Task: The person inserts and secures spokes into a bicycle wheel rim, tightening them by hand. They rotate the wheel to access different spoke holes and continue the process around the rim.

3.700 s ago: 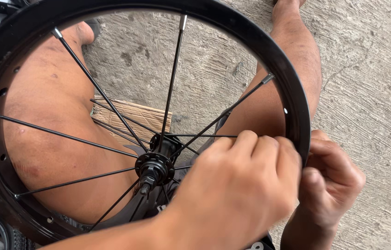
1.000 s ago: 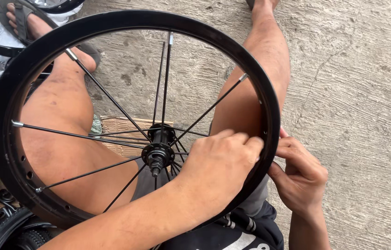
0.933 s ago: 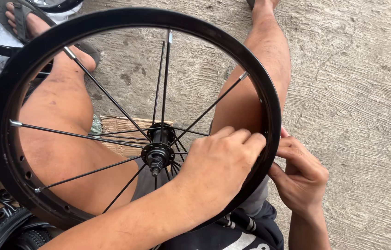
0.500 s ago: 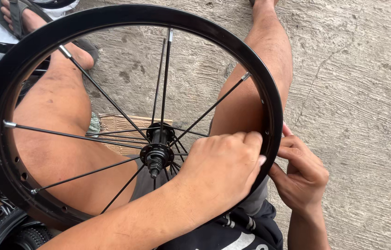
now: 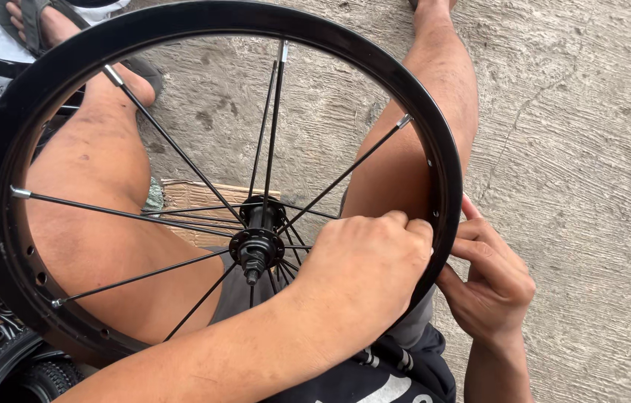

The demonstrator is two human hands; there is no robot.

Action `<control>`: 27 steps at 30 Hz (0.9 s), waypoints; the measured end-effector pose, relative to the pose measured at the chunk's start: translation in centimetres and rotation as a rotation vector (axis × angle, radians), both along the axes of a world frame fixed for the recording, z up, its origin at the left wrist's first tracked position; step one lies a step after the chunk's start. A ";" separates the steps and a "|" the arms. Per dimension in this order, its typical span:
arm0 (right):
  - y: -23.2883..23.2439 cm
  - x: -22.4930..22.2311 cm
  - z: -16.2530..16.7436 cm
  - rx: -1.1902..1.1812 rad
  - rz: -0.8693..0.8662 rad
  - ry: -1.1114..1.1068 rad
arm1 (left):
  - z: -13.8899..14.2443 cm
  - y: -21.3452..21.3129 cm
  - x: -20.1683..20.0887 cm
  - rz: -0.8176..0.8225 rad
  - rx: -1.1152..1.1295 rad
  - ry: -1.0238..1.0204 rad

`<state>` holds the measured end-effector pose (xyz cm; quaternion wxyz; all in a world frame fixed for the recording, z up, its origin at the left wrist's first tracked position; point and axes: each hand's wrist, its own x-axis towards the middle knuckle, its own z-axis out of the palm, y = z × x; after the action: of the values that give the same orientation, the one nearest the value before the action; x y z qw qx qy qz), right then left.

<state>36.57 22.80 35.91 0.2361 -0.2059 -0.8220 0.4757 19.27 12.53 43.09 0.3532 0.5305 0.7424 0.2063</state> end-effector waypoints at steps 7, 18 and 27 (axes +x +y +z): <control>-0.1 0.0 -0.4 -0.073 0.006 0.037 | -0.6 0.2 -0.1 -0.008 0.014 0.018; 0.4 -0.2 -0.1 -0.028 0.036 0.021 | -0.5 0.0 -0.3 -0.013 0.019 -0.012; 0.5 -0.3 -0.2 0.006 0.030 0.010 | -0.6 -0.2 -0.1 0.006 0.018 -0.032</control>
<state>36.31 23.26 35.74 0.2334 -0.1906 -0.8252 0.4778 19.19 12.32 42.47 0.3597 0.5279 0.7365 0.2224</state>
